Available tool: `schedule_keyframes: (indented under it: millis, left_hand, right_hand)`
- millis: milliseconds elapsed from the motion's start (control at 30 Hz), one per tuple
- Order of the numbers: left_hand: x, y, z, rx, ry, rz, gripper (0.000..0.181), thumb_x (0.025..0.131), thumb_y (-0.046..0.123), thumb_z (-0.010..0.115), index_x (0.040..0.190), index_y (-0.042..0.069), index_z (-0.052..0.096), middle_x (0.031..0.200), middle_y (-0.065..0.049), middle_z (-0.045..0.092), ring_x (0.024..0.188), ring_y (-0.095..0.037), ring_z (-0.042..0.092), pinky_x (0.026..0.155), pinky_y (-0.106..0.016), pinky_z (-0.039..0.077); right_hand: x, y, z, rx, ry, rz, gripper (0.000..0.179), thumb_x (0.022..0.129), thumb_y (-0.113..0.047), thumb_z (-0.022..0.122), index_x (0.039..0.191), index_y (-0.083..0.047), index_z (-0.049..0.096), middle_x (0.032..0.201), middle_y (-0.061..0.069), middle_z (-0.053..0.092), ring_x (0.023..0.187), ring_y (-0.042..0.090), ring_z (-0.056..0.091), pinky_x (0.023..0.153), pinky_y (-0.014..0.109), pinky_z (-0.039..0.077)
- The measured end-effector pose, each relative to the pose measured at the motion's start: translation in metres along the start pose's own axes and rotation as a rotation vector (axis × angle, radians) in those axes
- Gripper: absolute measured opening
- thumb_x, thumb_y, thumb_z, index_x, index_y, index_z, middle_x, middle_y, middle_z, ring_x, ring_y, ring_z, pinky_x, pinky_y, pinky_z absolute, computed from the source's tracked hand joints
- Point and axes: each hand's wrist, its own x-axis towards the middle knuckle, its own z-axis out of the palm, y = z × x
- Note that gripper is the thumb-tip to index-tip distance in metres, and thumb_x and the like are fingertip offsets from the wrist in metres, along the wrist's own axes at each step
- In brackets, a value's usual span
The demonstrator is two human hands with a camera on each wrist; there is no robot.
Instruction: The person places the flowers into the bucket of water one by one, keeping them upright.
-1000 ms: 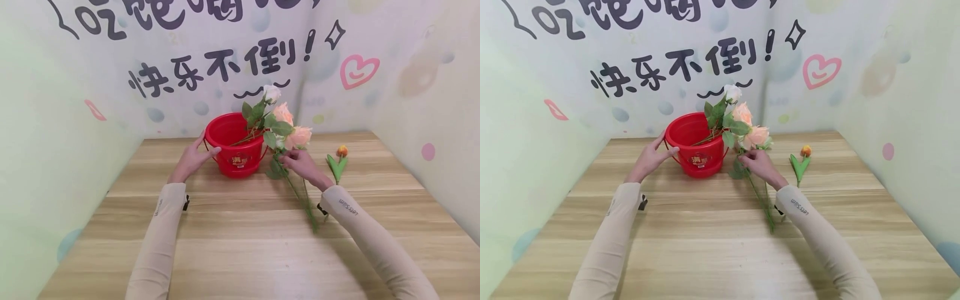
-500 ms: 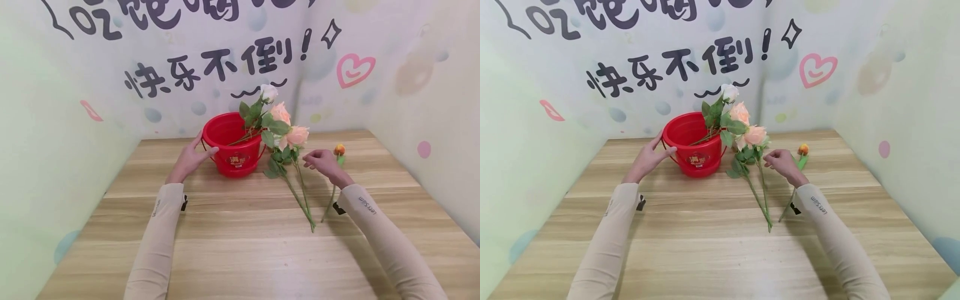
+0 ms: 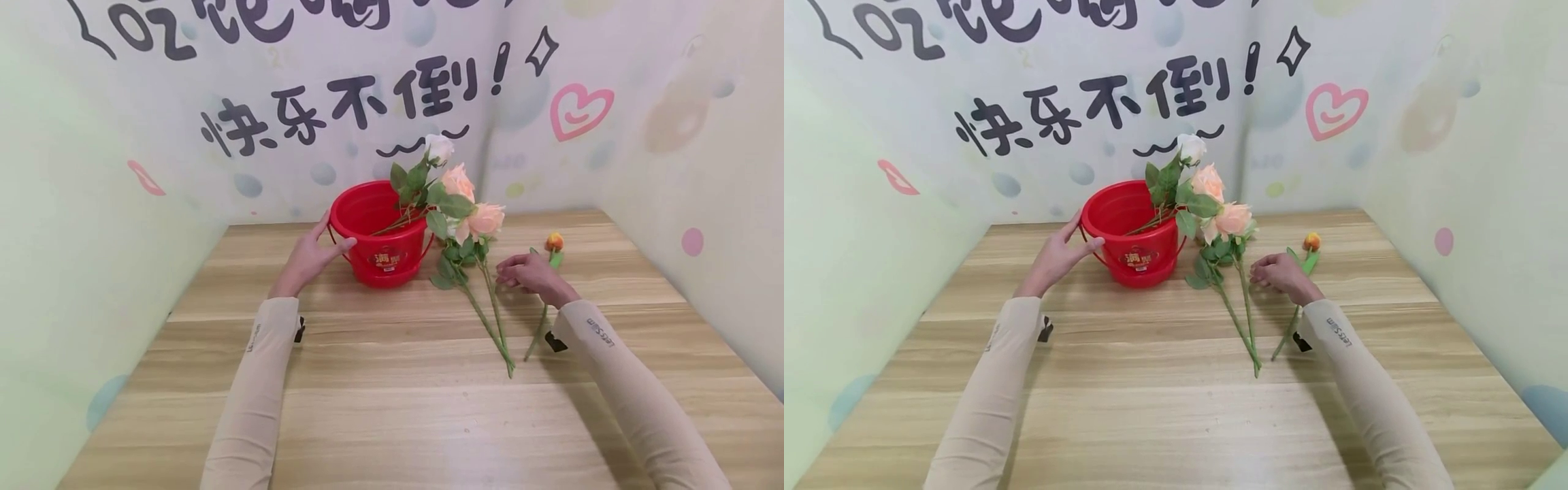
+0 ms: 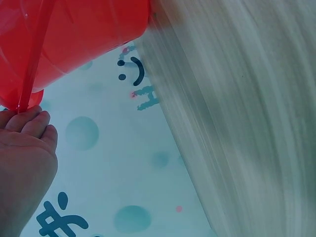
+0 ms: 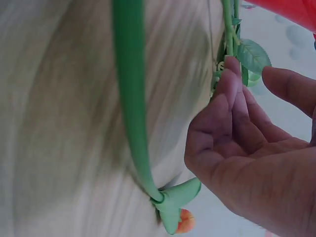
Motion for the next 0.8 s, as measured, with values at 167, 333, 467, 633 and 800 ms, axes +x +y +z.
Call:
schedule_keyframes:
  millis: [167,333,467,633,800]
  left_hand:
    - [0.001,0.0,0.0,-0.005,0.0,0.006,0.101,0.088,0.06,0.074,0.167,0.025,0.021,0.167,-0.006,0.032,0.151,-0.036,0.029,0.108,-0.058,0.045]
    - [0.001,-0.001,0.0,-0.007,0.001,0.006,0.101,0.088,0.059,0.075,0.167,0.025,0.021,0.167,-0.007,0.032,0.151,-0.037,0.029,0.107,-0.057,0.046]
    - [0.001,-0.001,0.0,-0.001,0.0,0.002,0.102,0.088,0.06,0.075,0.167,0.024,0.021,0.167,-0.008,0.032,0.151,-0.038,0.029,0.108,-0.058,0.045]
    - [0.002,-0.002,0.0,0.001,-0.002,0.006,0.103,0.087,0.061,0.074,0.167,0.024,0.021,0.167,-0.007,0.032,0.151,-0.037,0.029,0.109,-0.058,0.044]
    - [0.001,-0.002,0.0,0.0,-0.002,0.007,0.103,0.087,0.061,0.074,0.167,0.024,0.021,0.167,-0.007,0.032,0.151,-0.038,0.029,0.109,-0.059,0.044]
  right_hand:
    - [0.004,0.005,0.0,0.034,-0.041,-0.009,0.046,0.106,-0.008,0.054,0.143,0.017,0.046,0.111,0.014,0.074,0.079,0.008,0.067,0.065,0.023,0.053]
    - [0.007,0.005,0.002,0.049,-0.052,0.002,0.047,0.104,-0.007,0.057,0.143,0.018,0.047,0.099,0.006,0.074,0.074,0.007,0.063,0.06,0.022,0.047]
    - [0.009,0.003,0.005,0.053,-0.058,0.008,0.047,0.103,-0.007,0.059,0.141,0.018,0.049,0.085,0.0,0.069,0.068,0.005,0.056,0.056,0.021,0.041]
    - [0.012,0.001,0.007,0.044,-0.07,0.017,0.047,0.104,-0.008,0.057,0.142,0.018,0.048,0.085,-0.002,0.067,0.065,0.005,0.051,0.054,0.02,0.038]
    - [0.013,0.001,0.008,0.051,-0.071,0.021,0.046,0.105,-0.008,0.056,0.141,0.017,0.047,0.086,-0.002,0.066,0.063,0.004,0.05,0.052,0.019,0.036]
